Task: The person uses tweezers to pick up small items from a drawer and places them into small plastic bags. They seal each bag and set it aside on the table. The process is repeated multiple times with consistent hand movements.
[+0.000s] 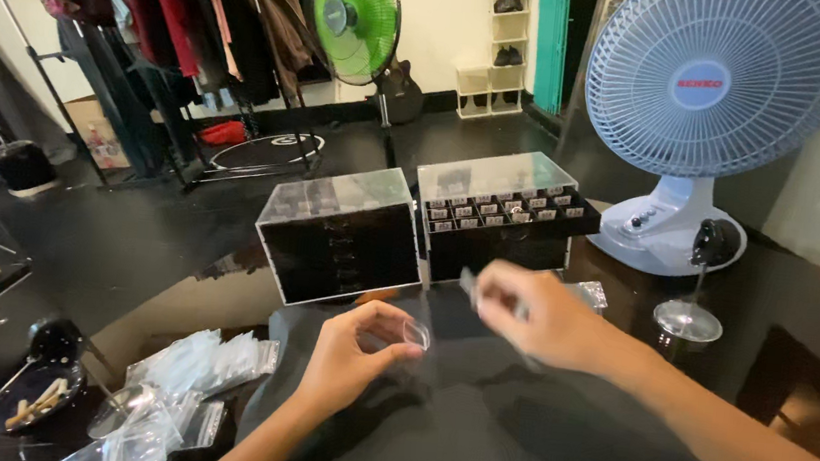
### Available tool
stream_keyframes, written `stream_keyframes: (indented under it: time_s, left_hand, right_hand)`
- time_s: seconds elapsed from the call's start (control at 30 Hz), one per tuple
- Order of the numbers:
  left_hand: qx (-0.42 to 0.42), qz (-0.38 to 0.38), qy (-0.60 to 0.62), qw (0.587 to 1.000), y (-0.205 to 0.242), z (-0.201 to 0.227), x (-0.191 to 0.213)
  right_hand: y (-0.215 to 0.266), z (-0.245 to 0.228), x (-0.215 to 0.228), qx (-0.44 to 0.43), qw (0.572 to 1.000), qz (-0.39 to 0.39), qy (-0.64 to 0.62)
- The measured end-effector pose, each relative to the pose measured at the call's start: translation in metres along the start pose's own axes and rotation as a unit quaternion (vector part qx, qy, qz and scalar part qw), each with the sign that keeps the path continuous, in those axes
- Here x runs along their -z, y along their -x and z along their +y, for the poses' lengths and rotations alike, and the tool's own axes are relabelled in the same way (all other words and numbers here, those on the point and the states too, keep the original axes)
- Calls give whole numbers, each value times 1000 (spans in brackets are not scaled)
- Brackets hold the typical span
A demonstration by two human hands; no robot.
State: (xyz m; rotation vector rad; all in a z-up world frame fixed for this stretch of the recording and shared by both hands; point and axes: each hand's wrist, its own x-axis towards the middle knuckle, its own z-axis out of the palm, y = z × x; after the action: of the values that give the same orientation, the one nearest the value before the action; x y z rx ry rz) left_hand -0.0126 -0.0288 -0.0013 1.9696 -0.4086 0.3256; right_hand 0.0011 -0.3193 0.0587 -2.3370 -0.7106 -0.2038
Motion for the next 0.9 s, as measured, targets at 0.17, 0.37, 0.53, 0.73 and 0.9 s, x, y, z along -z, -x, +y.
stream_keyframes:
  time_s: [0.17,0.37,0.53,0.73,0.9]
  left_hand:
    - [21,-2,72,997,2,-4,0]
    - [29,-29,178,983,12,2,-18]
    - [40,-51,154,986,20,36,-19]
    - [-8,-23,35,999,25,34,-21]
    - [-42,-19,-24,999,28,36,-21]
  right_hand:
    - [6,7,-13,-26,966,-176,190]
    - [13,-10,-40,61,981,-67,-172]
    - [12,-5,-48,81,978,-1,-191]
    - [14,-3,-55,81,974,17,-209]
    - [19,-14,-54,116,976,32,-180]
